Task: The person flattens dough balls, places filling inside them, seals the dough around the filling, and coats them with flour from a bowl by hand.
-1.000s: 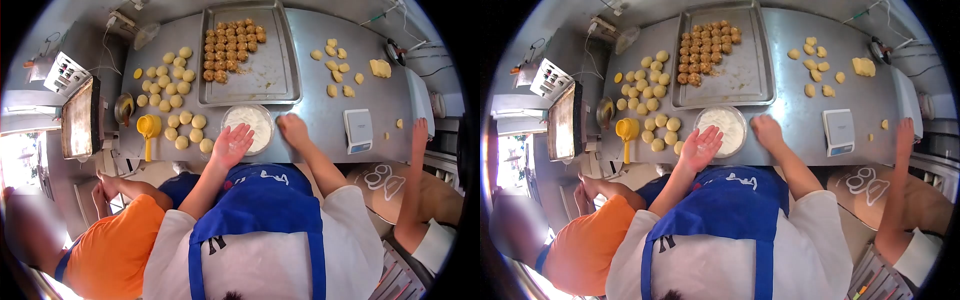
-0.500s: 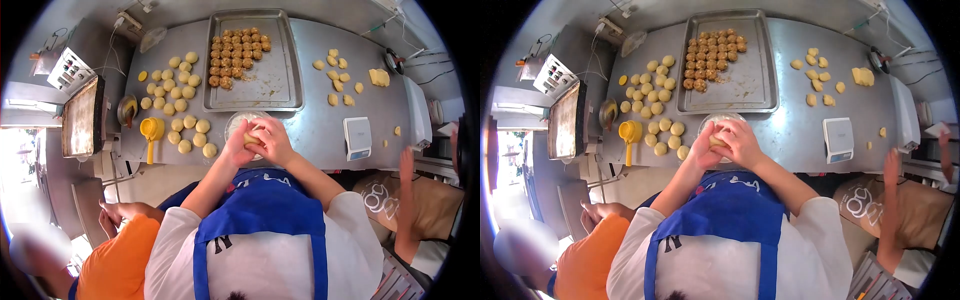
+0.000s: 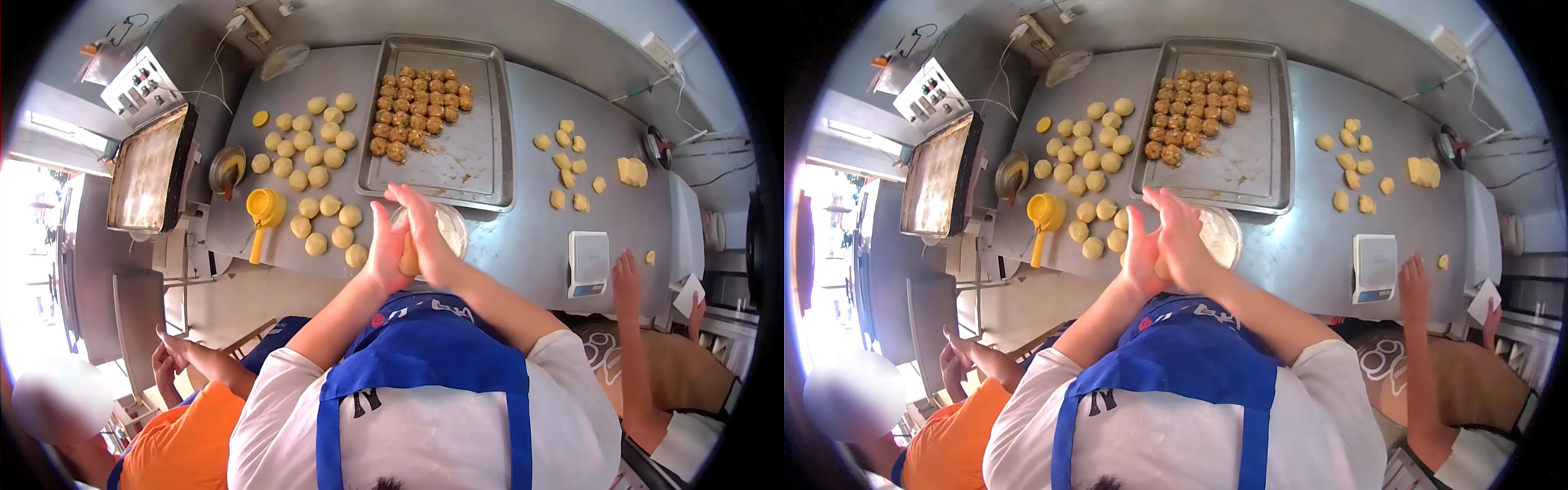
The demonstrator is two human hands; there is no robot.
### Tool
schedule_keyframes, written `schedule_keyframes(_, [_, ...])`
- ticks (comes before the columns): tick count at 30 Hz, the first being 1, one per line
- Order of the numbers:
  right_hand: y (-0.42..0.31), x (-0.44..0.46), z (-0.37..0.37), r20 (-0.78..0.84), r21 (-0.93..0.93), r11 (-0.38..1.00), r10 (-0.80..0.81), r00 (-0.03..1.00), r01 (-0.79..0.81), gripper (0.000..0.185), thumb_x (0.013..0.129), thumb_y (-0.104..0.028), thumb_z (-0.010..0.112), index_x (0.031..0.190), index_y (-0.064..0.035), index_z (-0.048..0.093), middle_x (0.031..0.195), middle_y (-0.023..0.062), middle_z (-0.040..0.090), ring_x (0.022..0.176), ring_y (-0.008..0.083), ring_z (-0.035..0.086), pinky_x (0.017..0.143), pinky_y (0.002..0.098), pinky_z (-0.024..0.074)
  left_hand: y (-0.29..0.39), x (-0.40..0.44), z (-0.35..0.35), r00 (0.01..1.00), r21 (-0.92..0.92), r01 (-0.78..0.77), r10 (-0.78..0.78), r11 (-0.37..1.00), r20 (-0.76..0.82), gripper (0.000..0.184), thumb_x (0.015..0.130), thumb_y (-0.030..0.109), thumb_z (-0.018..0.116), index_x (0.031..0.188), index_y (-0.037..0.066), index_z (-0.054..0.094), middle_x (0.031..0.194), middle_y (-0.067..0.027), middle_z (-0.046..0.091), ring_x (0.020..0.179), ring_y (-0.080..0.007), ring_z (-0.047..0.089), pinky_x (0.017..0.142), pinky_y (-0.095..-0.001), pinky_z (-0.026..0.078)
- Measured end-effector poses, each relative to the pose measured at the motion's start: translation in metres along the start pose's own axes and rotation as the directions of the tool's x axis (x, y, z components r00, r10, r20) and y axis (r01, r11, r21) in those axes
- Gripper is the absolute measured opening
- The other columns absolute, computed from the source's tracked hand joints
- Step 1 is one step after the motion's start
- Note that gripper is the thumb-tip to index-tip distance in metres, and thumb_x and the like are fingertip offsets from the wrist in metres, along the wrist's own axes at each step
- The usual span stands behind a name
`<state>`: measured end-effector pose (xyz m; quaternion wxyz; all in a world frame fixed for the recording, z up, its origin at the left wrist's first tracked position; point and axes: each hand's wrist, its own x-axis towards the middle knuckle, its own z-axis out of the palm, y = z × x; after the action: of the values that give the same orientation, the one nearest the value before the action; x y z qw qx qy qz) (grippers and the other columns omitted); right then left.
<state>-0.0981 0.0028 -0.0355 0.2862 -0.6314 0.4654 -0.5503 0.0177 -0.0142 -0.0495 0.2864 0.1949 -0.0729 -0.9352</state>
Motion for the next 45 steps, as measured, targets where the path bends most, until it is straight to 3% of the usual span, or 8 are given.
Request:
schedule_keyframes(9, [0.015,0.006,0.011,0.123,-0.038,0.995,-0.087,0.989,0.093,0.023,0.086,-0.018,0.059,0.105,-0.0069,0.063,0.069,0.0108,0.061,0.07,0.0293,0.058,0.073,0.0401,0.0449,-0.024,-0.007,0.013,0.92,0.152,-0.242,0.276,0.958,-0.279,0.092,0.087,0.085,0.024,0.14,0.013,0.043,0.137,-0.0061,0.05,0.128,-0.022,0.05,0.108,-0.0387,0.041])
schedule_keyframes(11, [0.023,0.012,0.012,0.201,0.008,0.999,0.032,0.979,-0.034,0.023,0.094,-0.024,0.053,0.105,-0.007,0.065,0.082,0.0104,0.065,0.07,0.0272,0.058,0.073,0.039,0.0453,-0.016,-0.001,-0.002,0.9,0.251,-0.235,0.308,0.939,-0.308,0.101,0.085,0.088,0.02,0.145,0.009,0.039,0.139,-0.0084,0.048,0.131,-0.0223,0.048,0.11,-0.0364,0.04])
schedule_keyframes(13, [0.03,0.025,-0.001,0.53,0.491,0.403,0.565,0.632,-0.773,0.031,0.101,-0.027,0.044,0.104,-0.007,0.067,0.099,0.0096,0.065,0.074,0.0266,0.058,0.075,0.0407,0.0457,-0.006,0.001,-0.05,0.947,-0.28,0.126,-0.031,0.952,0.319,0.104,0.082,0.09,0.021,0.143,0.009,0.042,0.136,-0.0076,0.051,0.129,-0.0211,0.049,0.109,-0.0364,0.04])
schedule_keyframes(18, [0.044,0.028,-0.008,0.302,-0.111,0.936,-0.288,0.909,0.333,0.028,0.093,-0.029,0.06,0.108,-0.006,0.067,0.109,0.0083,0.064,0.093,0.0305,0.06,0.086,0.0407,0.0497,0.018,-0.013,-0.016,0.981,0.218,0.084,-0.042,0.972,-0.191,0.111,0.076,0.093,0.031,0.15,0.01,0.035,0.142,-0.0114,0.05,0.135,-0.027,0.046,0.112,-0.0446,0.036])
schedule_keyframes(23, [0.044,0.031,-0.008,0.254,0.002,0.913,-0.394,0.883,0.407,0.036,0.077,-0.022,0.079,0.108,-0.0079,0.067,0.096,0.008,0.068,0.088,0.0321,0.065,0.082,0.0411,0.052,0.036,-0.006,-0.019,0.928,-0.238,-0.365,0.332,0.9,-0.17,0.112,0.074,0.093,0.035,0.143,0.006,0.042,0.141,-0.0103,0.052,0.133,-0.0296,0.047,0.117,-0.05,0.029])
schedule_keyframes(28, [0.102,0.101,0.004,0.461,-0.368,0.865,0.488,0.741,-0.341,0.033,0.082,-0.037,0.076,0.096,-0.0066,0.07,0.081,0.013,0.071,0.074,0.0289,0.069,0.067,0.0391,0.0532,0.016,0.02,-0.073,0.88,-0.121,-0.412,0.36,0.903,-0.311,0.059,0.101,0.055,0.04,0.13,0.005,0.054,0.127,-0.0068,0.06,0.124,-0.0241,0.054,0.11,-0.0436,0.039])
schedule_keyframes(36, [0.216,0.135,0.012,0.422,-0.737,0.523,-0.137,0.896,0.427,0.036,0.077,-0.031,0.076,0.104,-0.0095,0.066,0.115,0.0089,0.062,0.117,0.028,0.05,0.1,0.0491,0.0374,0.03,0.009,-0.071,0.82,-0.148,-0.324,0.199,0.934,-0.536,0.028,0.1,0.023,0.06,0.123,0.007,0.059,0.122,-0.0043,0.065,0.117,-0.0212,0.062,0.102,-0.0376,0.05])
schedule_keyframes(45, [0.216,0.087,-0.02,0.137,-0.529,0.836,0.257,0.957,-0.149,0.037,0.078,-0.023,0.072,0.111,-0.0084,0.063,0.086,0.0101,0.07,0.072,0.0272,0.066,0.071,0.0381,0.0519,0.009,0.014,-0.073,0.813,-0.049,-0.325,0.253,0.944,-0.524,0.035,0.099,0.023,0.062,0.128,0.005,0.054,0.126,-0.0069,0.061,0.119,-0.0213,0.059,0.106,-0.0374,0.047])
